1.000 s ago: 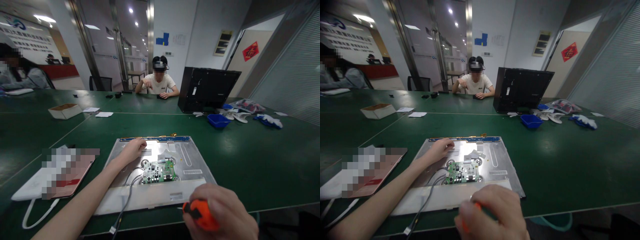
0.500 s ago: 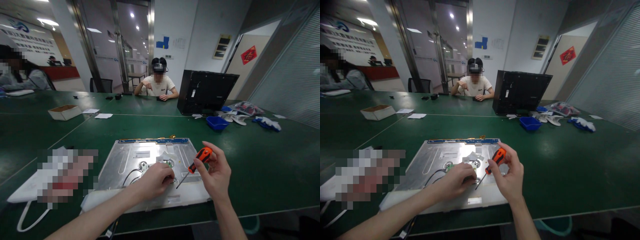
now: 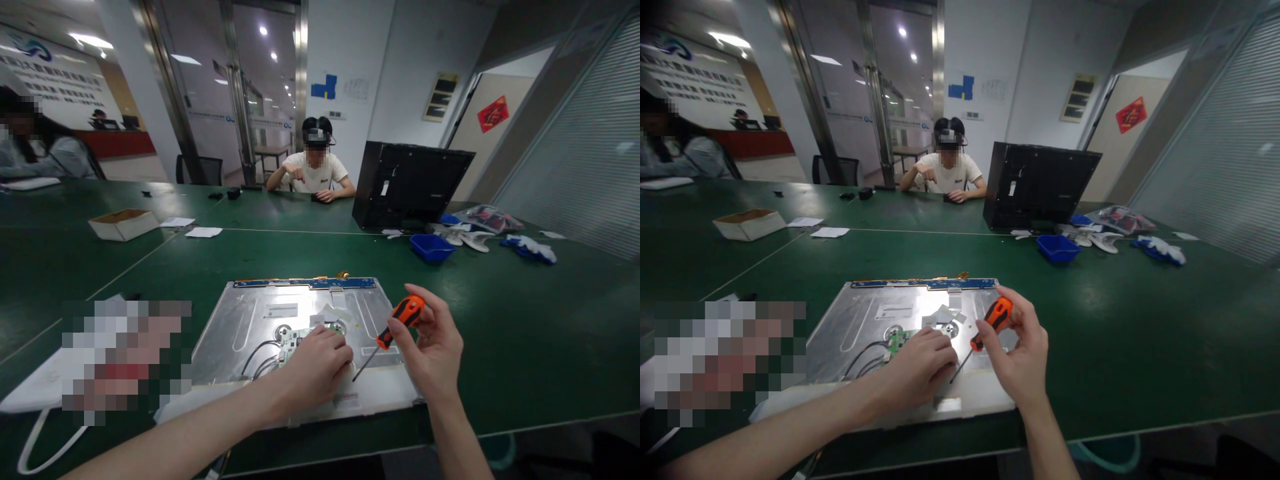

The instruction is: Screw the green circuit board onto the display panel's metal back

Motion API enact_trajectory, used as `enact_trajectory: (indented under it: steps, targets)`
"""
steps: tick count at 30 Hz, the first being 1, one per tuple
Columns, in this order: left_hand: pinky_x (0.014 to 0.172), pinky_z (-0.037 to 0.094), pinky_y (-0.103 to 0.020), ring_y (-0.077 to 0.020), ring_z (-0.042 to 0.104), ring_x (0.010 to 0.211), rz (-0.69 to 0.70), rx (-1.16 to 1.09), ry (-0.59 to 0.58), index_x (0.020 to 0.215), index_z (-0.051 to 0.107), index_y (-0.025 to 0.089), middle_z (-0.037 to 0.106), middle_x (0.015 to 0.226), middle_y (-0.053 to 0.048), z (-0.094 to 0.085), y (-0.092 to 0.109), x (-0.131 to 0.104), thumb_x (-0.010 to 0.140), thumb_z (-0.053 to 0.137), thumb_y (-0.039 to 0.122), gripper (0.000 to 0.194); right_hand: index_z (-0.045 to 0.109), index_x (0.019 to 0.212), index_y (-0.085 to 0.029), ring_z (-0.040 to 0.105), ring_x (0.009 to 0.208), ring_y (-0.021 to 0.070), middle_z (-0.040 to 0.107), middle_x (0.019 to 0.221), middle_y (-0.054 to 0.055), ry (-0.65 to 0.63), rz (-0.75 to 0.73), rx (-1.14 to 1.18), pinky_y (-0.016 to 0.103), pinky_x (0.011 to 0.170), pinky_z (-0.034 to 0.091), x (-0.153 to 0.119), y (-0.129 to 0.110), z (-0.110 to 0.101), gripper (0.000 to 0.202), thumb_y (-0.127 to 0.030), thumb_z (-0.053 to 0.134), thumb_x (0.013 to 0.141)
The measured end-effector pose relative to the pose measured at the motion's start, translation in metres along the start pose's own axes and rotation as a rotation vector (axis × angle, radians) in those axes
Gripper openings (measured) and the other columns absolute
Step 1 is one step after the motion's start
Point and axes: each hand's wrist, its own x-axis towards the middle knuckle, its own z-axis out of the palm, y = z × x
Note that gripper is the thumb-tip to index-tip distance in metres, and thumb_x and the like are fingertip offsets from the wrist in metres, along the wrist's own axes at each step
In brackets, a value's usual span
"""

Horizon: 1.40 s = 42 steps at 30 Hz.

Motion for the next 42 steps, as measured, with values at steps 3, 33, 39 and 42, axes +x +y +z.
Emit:
enact_trajectory:
  steps: [3,33,39,42]
  targets:
    - [0.079,0.038,-0.036,-0.0201,0.058,0.084,-0.007,0.021,0.028,0.085,0.061,0.018,0.066,0.09,-0.004,0.0014,0.0001,-0.0021,0.095,0.05,0.017,0.015,0.057,0.125,-0.028,0.062,0.064,0.0115,0.064,0.08,-0.003,-0.012,0.004,0.0,0.021,0.057,0.053,-0.0002,0.0009,0.0012,0.044,-0.029,0.072,0.083]
    - [0.095,0.036,-0.041,-0.0212,0.057,0.089,-0.035,-0.027,0.067,0.088,0.064,0.019,0.066,0.091,-0.006,0.0009,0.0032,-0.0077,0.093,0.049,0.016,0.016,0.057,0.125,-0.027,0.061,0.065,0.0116,0.064,0.082,-0.004,-0.069,-0.06,-0.122,0.025,0.06,0.052,0.0027,0.0081,-0.0001,0.044,-0.032,0.071,0.083]
    - [0.095,0.036,-0.04,-0.0213,0.057,0.092,-0.047,-0.052,0.038,0.092,0.064,0.019,0.066,0.097,-0.006,-0.0009,0.003,-0.0065,0.093,0.049,0.013,0.016,0.057,0.125,-0.027,0.061,0.064,0.0126,0.064,0.081,-0.003,-0.091,-0.063,-0.126,0.026,0.06,0.052,0.0029,0.0069,-0.0017,0.044,-0.032,0.071,0.083]
    - [0.095,0.036,-0.04,-0.0212,0.057,0.092,-0.049,-0.059,0.025,0.092,0.064,0.019,0.066,0.096,-0.005,-0.0014,0.0029,-0.0065,0.092,0.05,0.012,0.016,0.057,0.125,-0.027,0.062,0.065,0.0128,0.064,0.082,-0.003,-0.095,-0.072,-0.133,0.026,0.06,0.052,0.0029,0.0071,-0.0023,0.044,-0.032,0.071,0.083]
